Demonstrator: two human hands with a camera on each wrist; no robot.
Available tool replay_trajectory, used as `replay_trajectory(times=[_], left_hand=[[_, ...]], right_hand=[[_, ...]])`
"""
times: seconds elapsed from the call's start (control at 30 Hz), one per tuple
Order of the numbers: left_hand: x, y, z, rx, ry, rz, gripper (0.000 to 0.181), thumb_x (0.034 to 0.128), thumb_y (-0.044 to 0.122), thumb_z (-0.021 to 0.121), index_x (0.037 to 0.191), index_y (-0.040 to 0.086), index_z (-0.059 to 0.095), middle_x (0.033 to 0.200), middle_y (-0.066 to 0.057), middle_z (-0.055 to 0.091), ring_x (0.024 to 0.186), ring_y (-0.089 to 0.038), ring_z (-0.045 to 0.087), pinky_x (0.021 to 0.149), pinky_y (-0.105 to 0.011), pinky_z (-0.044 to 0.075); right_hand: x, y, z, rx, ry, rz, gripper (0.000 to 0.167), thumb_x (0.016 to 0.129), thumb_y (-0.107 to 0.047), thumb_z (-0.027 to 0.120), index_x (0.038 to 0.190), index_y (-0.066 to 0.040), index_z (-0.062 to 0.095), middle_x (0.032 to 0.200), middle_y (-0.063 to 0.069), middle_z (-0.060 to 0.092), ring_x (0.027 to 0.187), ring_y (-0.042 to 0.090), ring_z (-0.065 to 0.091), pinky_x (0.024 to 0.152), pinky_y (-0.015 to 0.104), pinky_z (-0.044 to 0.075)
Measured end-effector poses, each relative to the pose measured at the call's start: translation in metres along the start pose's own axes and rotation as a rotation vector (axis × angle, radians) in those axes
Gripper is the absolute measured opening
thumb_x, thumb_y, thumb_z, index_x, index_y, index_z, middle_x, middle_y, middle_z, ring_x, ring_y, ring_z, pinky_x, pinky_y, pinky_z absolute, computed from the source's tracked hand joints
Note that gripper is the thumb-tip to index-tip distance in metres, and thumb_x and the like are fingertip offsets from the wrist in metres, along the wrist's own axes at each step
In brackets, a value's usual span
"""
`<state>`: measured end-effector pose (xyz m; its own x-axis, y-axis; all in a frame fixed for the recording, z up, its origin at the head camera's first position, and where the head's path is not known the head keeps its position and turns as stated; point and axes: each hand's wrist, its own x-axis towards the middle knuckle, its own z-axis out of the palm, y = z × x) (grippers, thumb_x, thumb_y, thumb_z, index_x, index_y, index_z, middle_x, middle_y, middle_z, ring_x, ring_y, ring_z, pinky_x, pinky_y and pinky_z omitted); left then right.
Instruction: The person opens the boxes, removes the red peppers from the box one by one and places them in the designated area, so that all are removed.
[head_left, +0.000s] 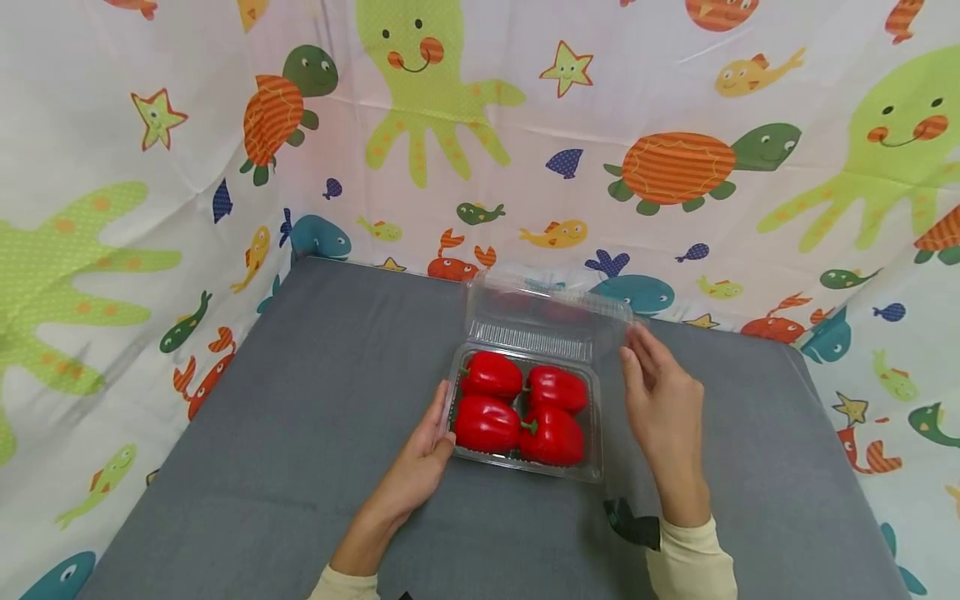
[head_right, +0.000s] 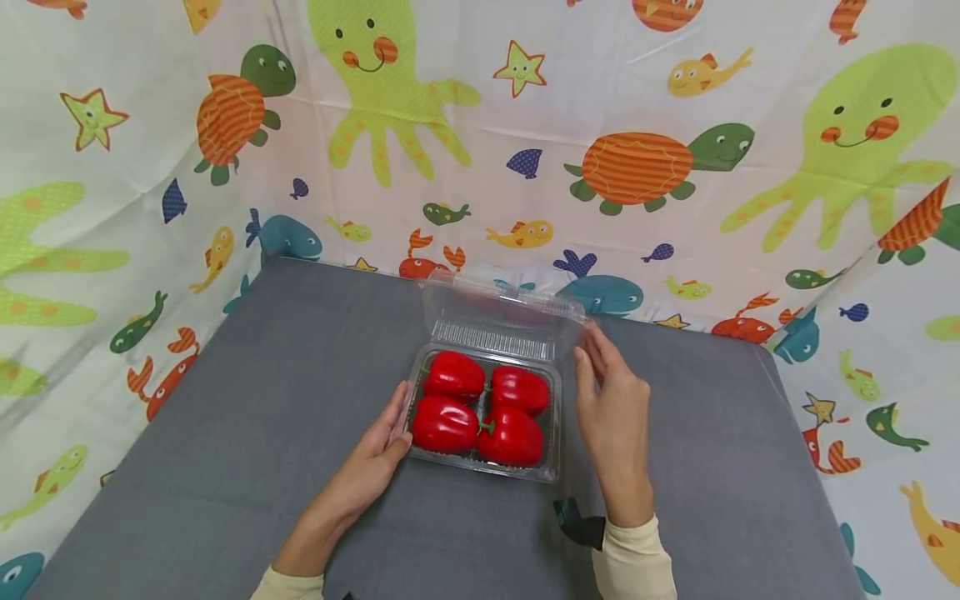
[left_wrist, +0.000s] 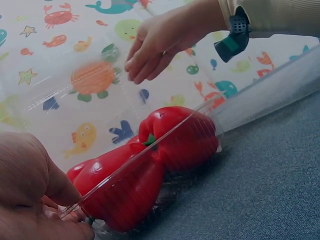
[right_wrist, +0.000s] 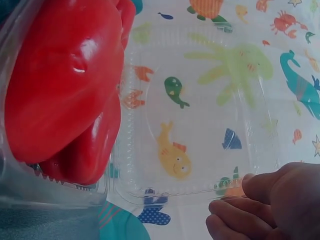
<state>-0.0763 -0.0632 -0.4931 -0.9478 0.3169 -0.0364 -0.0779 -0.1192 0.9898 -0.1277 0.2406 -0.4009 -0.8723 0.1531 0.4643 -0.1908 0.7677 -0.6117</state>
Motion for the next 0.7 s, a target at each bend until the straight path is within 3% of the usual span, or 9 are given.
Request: replay_trajectory(times=[0.43,0.7], left_hand=[[0.001,-0.002,0.0,-0.012,-0.007,-0.001,0.074,0.1098,-0.004,0.035,0.17,0.011,-0.006,0.178,0.002,-0.003,0.163,-0.013,-0.002,0.126,-0.03,0.012],[0.0,-0.003,-0.001,-0.015,-0.008,-0.004,0.074,0.1102,-0.004,0.035,0.17,0.013,-0.005,0.178,0.003,-0.003,0.162,-0.013,-0.001,0.126,-0.03,0.012]], right_hand=[[0.013,0.002,0.005,-0.005,-0.076,0.023,0.056,0.106,-0.026,0.067,0.156,-0.008,0.052,0.146,0.012,0.063,0.128,0.029,0.065,0.095,0.046,0.057],[0.019,0.002,0.009,0.014,-0.195,0.06,0.064,0.107,-0.032,0.064,0.162,-0.006,0.042,0.154,0.015,0.055,0.134,0.034,0.061,0.099,0.049,0.055]])
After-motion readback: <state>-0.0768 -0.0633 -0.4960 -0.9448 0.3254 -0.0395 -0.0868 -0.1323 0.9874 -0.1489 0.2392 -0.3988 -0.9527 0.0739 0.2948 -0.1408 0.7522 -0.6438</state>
